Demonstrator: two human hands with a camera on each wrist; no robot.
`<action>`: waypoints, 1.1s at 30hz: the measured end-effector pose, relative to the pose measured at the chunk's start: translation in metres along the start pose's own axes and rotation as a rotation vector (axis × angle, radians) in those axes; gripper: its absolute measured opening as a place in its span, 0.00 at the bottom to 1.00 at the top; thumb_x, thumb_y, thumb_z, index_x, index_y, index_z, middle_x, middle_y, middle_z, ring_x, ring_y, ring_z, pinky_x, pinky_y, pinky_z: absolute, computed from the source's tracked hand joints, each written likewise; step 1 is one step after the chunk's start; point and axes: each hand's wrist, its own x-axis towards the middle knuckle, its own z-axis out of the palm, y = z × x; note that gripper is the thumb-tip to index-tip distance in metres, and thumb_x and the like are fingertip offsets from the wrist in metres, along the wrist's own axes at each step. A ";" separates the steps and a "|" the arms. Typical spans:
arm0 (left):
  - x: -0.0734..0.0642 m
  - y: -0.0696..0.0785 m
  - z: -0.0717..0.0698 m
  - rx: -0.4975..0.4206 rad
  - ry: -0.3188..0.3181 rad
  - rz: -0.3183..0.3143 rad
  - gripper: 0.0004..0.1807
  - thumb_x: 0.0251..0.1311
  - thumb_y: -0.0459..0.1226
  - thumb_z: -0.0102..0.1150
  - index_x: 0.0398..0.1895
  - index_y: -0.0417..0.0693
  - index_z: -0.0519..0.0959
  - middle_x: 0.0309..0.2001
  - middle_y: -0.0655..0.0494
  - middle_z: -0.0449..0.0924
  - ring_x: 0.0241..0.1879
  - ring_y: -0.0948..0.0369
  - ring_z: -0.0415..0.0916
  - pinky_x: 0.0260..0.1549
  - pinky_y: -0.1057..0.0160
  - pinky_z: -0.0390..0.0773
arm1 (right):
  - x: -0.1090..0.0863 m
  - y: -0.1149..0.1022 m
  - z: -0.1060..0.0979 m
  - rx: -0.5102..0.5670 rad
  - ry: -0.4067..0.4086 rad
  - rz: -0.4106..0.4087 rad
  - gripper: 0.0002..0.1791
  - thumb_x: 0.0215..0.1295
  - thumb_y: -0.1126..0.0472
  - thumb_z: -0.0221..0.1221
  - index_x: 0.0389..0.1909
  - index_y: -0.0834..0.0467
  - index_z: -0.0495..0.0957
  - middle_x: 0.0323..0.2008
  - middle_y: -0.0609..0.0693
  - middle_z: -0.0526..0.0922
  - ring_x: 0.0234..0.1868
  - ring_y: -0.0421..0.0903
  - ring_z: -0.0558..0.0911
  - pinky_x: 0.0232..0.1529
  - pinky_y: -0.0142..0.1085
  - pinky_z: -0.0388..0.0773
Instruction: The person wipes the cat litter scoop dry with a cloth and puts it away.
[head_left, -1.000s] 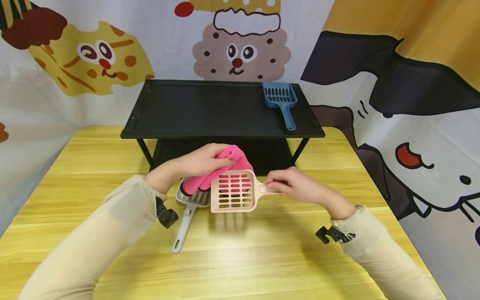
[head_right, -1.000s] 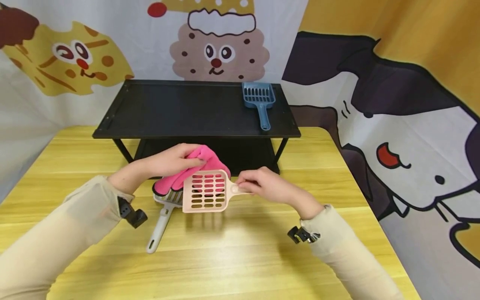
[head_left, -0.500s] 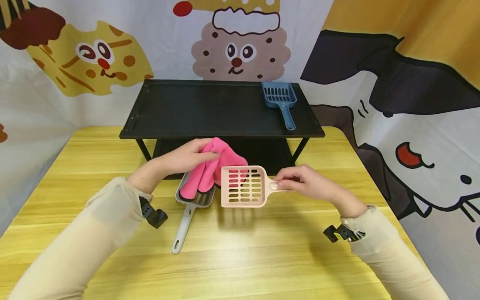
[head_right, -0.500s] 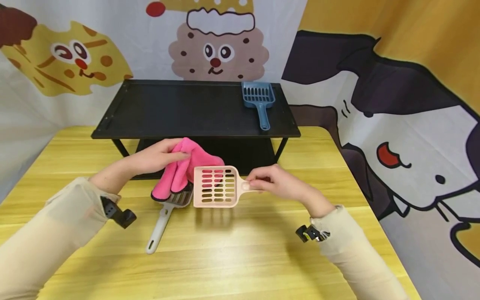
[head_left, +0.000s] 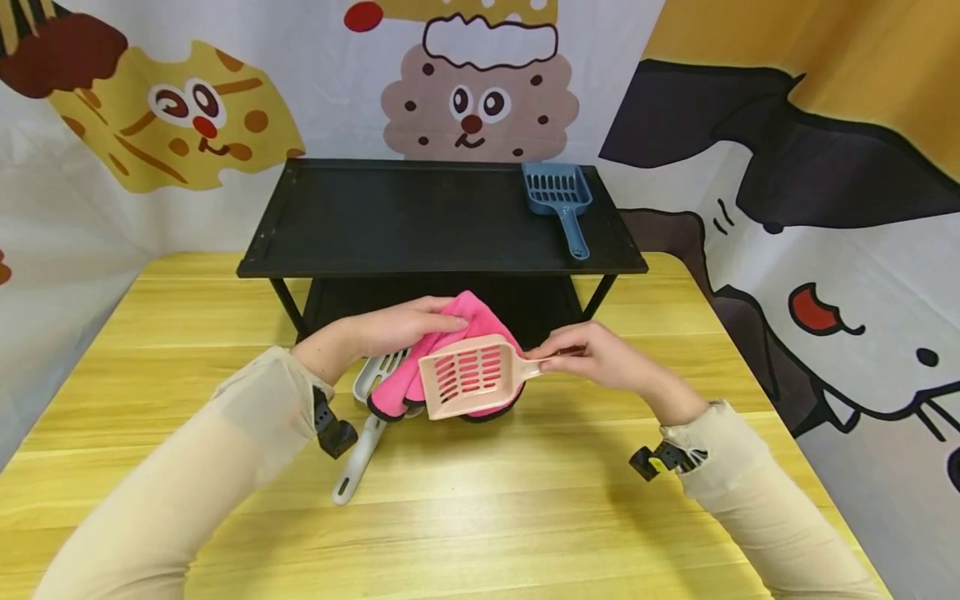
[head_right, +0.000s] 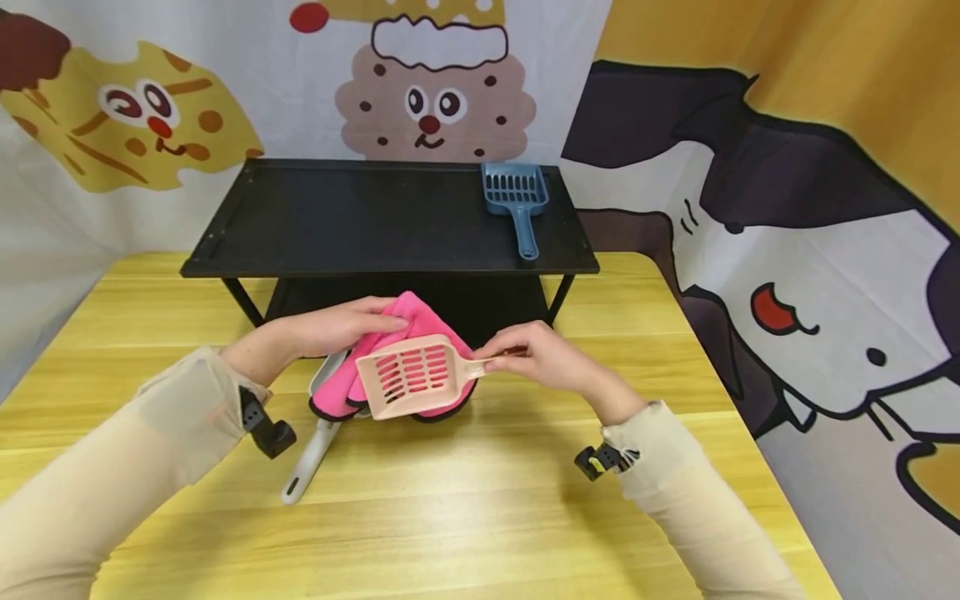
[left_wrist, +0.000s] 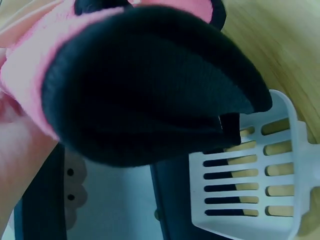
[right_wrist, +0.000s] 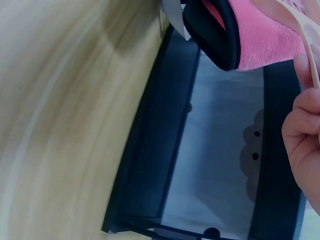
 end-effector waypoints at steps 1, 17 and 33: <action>0.000 -0.001 0.001 0.004 0.008 -0.010 0.19 0.69 0.43 0.42 0.58 0.48 0.69 0.47 0.51 0.72 0.49 0.57 0.69 0.49 0.61 0.74 | 0.000 0.002 0.001 -0.001 0.005 0.002 0.12 0.57 0.66 0.61 0.43 0.64 0.82 0.34 0.52 0.84 0.31 0.39 0.75 0.33 0.29 0.75; -0.009 -0.014 -0.006 0.011 0.039 -0.001 0.20 0.68 0.43 0.42 0.60 0.49 0.68 0.51 0.50 0.71 0.48 0.57 0.71 0.46 0.62 0.75 | -0.018 0.016 -0.005 0.054 0.065 0.024 0.11 0.59 0.68 0.59 0.41 0.69 0.81 0.38 0.61 0.84 0.32 0.34 0.77 0.36 0.27 0.79; -0.041 -0.022 -0.028 0.008 0.179 0.070 0.18 0.68 0.43 0.43 0.55 0.42 0.69 0.42 0.52 0.74 0.43 0.58 0.74 0.47 0.63 0.75 | -0.028 0.011 -0.030 0.179 0.285 0.329 0.12 0.62 0.64 0.59 0.44 0.65 0.81 0.19 0.43 0.74 0.10 0.40 0.60 0.10 0.34 0.56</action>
